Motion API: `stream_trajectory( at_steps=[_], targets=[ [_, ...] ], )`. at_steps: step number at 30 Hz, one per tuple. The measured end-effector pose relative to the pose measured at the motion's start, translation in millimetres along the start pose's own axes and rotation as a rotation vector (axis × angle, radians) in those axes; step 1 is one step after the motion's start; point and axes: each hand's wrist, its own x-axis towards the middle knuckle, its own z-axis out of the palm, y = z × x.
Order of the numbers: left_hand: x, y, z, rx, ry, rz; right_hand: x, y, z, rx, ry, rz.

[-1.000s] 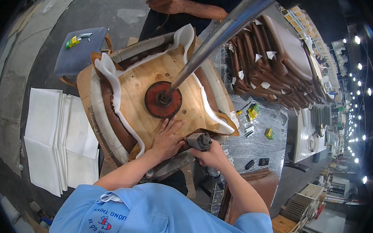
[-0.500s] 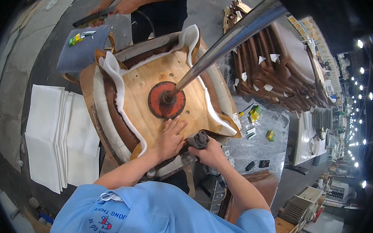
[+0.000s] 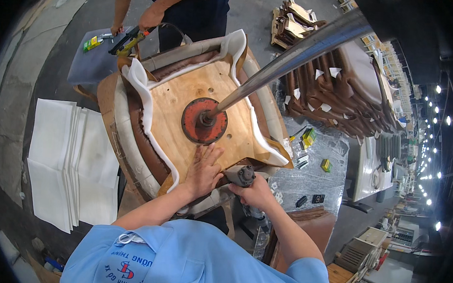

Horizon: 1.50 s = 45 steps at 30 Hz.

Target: The person uses a pneumatic staple gun to attach white fabric to a wooden chair base while a coworker assists by holding the frame and applying staples. They flip the chair, place a brown leather cover over the cushion, and continue stapling the fabric to secure it.

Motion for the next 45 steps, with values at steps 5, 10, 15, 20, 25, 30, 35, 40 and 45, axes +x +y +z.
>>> stream_trajectory(
  at_steps=[5, 10, 15, 20, 25, 30, 35, 40, 45],
  targets=[
    [-1, -3, 2, -0.060, 0.111, 0.053, 5, -8, 5, -0.045, 0.014, 0.027],
    [-2, -5, 2, -0.026, 0.109, 0.066, 5, -8, 14, -0.040, 0.097, -0.040],
    [-11, -10, -3, -0.047, -0.031, -0.023, -3, 0, 11, -0.031, 0.105, 0.039],
    [-17, -8, 0, -0.071, 0.071, -0.009, -17, 7, 18, 0.037, 0.104, -0.009],
    [-14, -6, 1, -0.104, 0.095, -0.042, -13, -2, 23, 0.003, 0.039, 0.016],
    [-17, -5, -2, -0.121, 0.035, -0.084, -7, -19, 31, 0.025, 0.044, -0.002],
    [-15, -9, -6, -0.079, 0.087, -0.009, -4, -21, 34, -0.082, 0.081, -0.003],
    [-43, -11, -28, -0.023, 0.062, -0.116, -6, -1, 34, 0.071, 0.101, -0.059],
    [-60, 0, -36, 0.101, 0.080, -0.163, -19, 11, 37, 0.178, 0.121, -0.075]
  ],
)
